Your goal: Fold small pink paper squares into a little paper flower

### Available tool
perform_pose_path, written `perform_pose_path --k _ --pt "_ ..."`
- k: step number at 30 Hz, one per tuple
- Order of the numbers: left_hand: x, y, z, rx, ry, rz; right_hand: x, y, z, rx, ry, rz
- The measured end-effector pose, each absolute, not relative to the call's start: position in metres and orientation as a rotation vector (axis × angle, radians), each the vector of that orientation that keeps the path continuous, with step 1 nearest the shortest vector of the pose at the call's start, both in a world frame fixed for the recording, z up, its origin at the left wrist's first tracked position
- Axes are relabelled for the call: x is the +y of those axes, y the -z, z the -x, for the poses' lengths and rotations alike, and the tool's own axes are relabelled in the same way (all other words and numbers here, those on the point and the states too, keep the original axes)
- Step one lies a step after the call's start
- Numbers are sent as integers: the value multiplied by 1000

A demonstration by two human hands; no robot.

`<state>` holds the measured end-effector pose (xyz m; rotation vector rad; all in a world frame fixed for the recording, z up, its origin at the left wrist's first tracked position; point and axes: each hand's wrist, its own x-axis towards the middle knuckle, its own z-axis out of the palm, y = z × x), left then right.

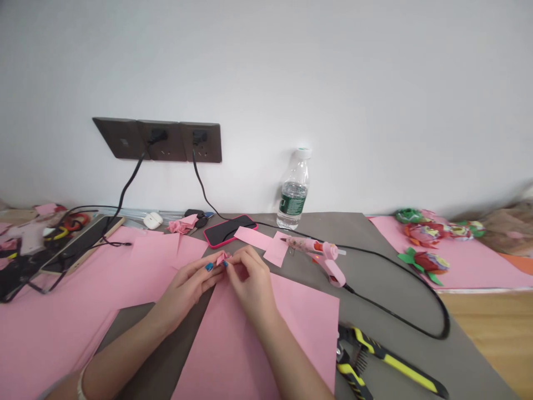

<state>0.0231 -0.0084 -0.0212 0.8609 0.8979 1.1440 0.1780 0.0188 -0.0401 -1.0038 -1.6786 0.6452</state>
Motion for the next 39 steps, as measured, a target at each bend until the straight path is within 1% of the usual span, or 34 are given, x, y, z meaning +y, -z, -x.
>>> perform_pose_path --k 11,19,27,34,39 --pt "-11 21 -23 762 -1078 -850 17 37 -178 -1647 -676 1117" --pt "-8 23 -21 786 -1031 -953 18 41 -176 -1616 -756 1154" --pt "-9 27 -17 779 -1071 -989 18 40 -176 -1610 -752 1173" --pt "-17 25 -17 816 -962 -1168 19 38 -177 -1525 -910 1146" --pt "-12 21 -18 923 -995 -1168 21 39 -178 -1477 -989 1129"
